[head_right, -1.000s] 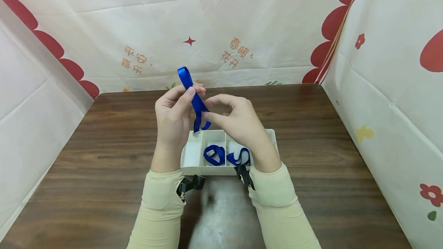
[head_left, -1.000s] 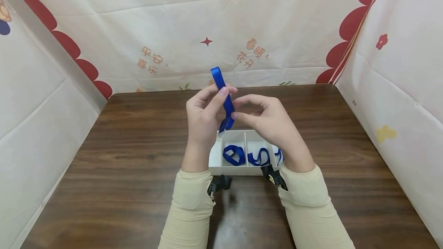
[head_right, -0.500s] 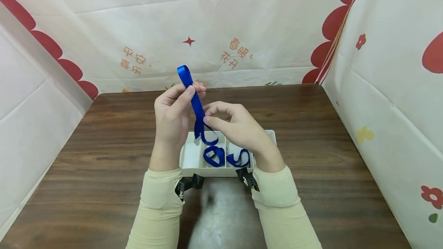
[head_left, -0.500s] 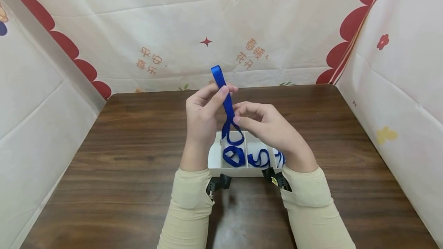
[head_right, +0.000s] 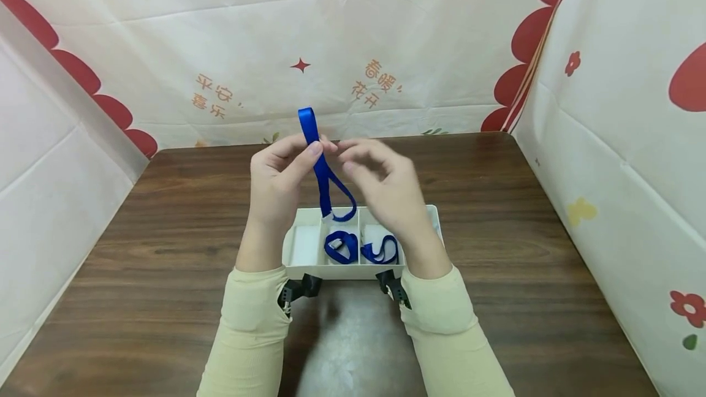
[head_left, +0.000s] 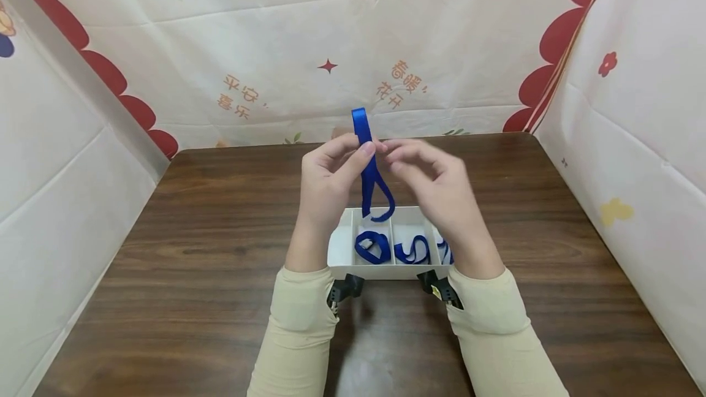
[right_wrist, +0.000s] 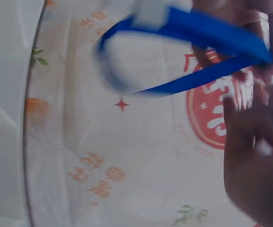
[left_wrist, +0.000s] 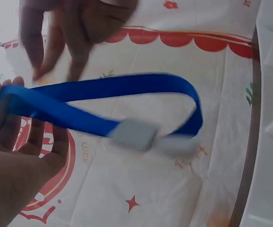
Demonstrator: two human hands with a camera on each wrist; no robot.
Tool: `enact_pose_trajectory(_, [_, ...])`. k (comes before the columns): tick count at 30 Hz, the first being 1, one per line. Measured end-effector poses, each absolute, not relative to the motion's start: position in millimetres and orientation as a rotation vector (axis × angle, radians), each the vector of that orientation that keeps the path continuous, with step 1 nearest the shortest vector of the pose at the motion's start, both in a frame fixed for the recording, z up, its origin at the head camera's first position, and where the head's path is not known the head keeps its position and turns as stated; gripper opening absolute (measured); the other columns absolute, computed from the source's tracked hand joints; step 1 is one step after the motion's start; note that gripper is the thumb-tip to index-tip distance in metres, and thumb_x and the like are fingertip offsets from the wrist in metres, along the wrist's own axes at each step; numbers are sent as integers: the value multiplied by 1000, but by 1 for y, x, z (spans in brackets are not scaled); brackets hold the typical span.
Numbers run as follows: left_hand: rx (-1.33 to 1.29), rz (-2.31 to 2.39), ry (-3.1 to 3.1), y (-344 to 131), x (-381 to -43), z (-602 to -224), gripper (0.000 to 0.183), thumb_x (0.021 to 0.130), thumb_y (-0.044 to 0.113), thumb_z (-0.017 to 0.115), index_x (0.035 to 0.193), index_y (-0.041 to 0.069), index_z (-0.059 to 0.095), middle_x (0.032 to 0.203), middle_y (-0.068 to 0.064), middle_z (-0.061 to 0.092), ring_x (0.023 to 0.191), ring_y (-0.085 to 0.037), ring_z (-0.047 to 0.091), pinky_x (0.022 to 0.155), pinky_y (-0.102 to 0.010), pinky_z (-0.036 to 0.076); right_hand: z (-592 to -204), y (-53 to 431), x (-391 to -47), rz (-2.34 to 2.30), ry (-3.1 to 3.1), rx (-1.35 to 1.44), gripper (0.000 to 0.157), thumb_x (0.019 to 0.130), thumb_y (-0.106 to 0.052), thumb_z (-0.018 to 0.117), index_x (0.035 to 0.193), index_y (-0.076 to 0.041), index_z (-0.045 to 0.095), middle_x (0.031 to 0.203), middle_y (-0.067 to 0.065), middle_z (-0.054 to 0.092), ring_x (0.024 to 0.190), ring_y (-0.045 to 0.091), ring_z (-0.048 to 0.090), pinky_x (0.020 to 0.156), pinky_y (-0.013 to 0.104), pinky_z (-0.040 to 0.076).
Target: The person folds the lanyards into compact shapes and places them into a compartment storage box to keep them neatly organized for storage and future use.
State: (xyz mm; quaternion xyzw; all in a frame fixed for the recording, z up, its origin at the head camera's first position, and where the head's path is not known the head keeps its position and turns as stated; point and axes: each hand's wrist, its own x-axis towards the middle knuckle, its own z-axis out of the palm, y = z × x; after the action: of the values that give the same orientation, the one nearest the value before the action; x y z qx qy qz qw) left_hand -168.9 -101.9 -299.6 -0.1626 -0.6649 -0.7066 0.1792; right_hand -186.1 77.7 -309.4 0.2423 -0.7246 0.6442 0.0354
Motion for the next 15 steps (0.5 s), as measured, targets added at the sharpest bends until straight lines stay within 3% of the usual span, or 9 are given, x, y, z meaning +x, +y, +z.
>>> enact_pose_trajectory(5, [-572, -1896, -2022, -102, -168, -308, 19, 104, 5, 64, 113, -8, 74, 114, -24, 74, 107, -22, 72, 102, -42, 61, -294, 78, -178, 1976, -2078, 695, 23, 105, -14, 66, 123, -1, 74, 133, 5, 73, 129, 21, 64, 105, 31, 56])
enact_pose_trajectory(15, [-663, -1854, -2132, -100, -166, -316, 19, 105, 5, 63, 113, -8, 74, 116, -23, 73, 106, -14, 67, 101, -38, 61, -281, 75, -178, 2282, -2002, 606, 23, 97, -10, 78, 118, 1, 80, 110, 0, 83, 110, 20, 77, 93, 29, 63])
